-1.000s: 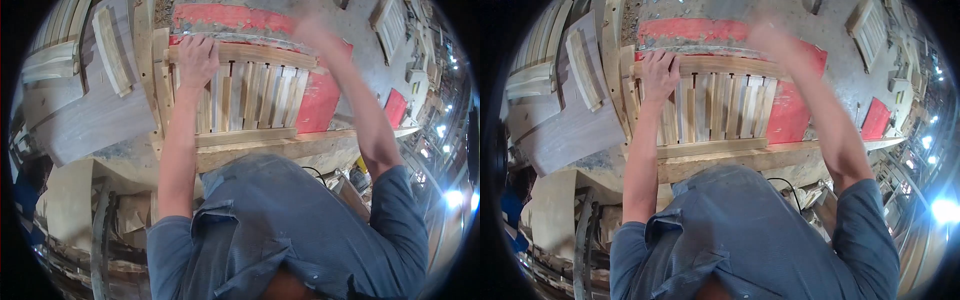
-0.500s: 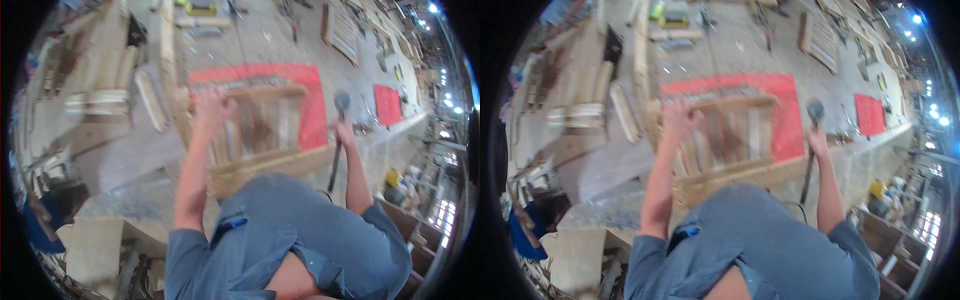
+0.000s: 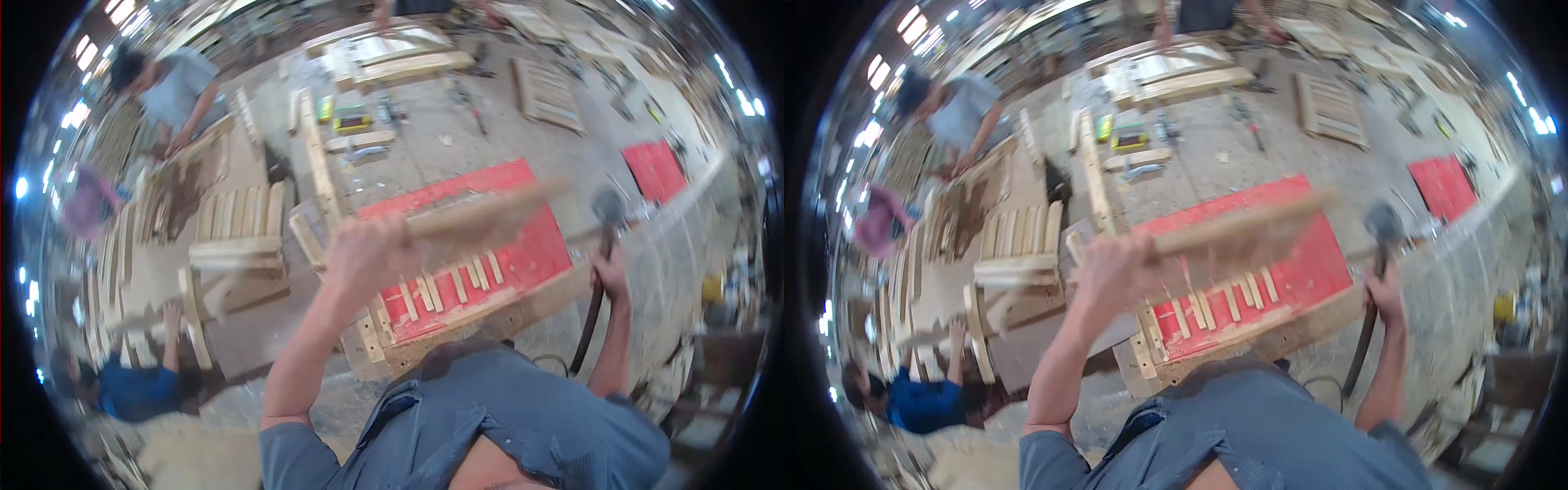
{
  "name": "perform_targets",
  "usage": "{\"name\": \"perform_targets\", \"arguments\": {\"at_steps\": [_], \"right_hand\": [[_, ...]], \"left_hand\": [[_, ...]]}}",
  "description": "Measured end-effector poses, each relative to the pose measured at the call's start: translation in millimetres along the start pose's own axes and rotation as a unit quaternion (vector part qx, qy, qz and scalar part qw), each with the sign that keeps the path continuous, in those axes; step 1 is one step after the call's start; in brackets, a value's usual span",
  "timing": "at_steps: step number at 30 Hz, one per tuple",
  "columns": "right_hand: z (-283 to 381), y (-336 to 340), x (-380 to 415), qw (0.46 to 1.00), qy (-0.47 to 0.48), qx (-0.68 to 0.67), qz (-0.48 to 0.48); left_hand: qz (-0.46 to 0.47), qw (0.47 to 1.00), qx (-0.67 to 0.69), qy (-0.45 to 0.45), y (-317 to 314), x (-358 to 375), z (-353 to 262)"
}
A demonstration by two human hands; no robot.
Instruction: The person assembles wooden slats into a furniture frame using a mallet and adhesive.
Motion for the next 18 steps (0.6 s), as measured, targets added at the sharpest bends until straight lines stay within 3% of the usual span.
{"name": "perform_targets", "arguments": {"at_steps": [1, 2, 3, 4, 5, 6, 7, 9, 11, 13, 15, 18], "right_hand": [[15.0, 8.7, -12.9, 0.996, 0.062, 0.056, -0.008], [20.6, 17.4, -28.8, 0.960, 0.177, 0.202, -0.079], [49.0, 21.1, -31.2, 0.897, 0.314, 0.268, -0.157], [145.7, 23.8, -0.6, 0.983, 0.115, 0.140, -0.030], [194.7, 45.4, -5.9, 0.982, 0.147, 0.099, -0.071], [230.7, 72.1, -7.9, 0.973, 0.185, 0.072, -0.119], [274.7, 104.6, -7.3, 0.957, 0.234, 0.043, -0.167], [350.0, 151.5, -9.9, 0.918, 0.331, 0.019, -0.219], [381.7, 158.5, -26.3, 0.895, 0.381, 0.008, -0.231], [378.1, 142.0, -57.6, 0.895, 0.384, 0.014, -0.226], [317.6, 87.4, -111.0, 0.927, 0.327, 0.061, -0.171], [106.4, -81.8, -151.7, 0.983, 0.031, 0.154, 0.090]], "left_hand": [[-0.014, 1.000, 0.008, 0.012, 1.2, -16.3, 0.9], [-0.025, 0.999, 0.017, 0.025, -1.7, -35.8, 0.8], [-0.040, 0.999, 0.002, 0.011, -23.1, -56.6, 9.1], [-0.061, 0.998, -0.014, 0.004, -53.1, -77.4, 21.1], [-0.057, 0.998, -0.013, -0.016, -80.4, -93.3, 25.8], [-0.047, 0.998, -0.021, 0.041, -105.5, -102.9, 35.2], [-0.041, 0.994, -0.030, 0.100, -114.4, -113.4, 41.6], [-0.036, 0.994, -0.022, 0.102, -113.9, -125.9, 47.4], [-0.023, 0.991, -0.009, 0.128, -119.5, -121.3, 48.8], [-0.037, 0.991, -0.010, 0.129, -117.5, -117.4, 41.7], [-0.032, 0.989, -0.019, 0.141, -116.0, -119.5, 38.5], [-0.019, 0.988, -0.026, 0.152, -119.8, -110.5, 34.1]]}}
Point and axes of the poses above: each hand's wrist, its own x-axis away from the middle knuckle, its own y-axis out of the back of the hand, z = x × y, the point moved 2 cm from there along -x, towards the middle knuckle, and after that the axes turned 6 degrees about x, right-handed, at the moved point
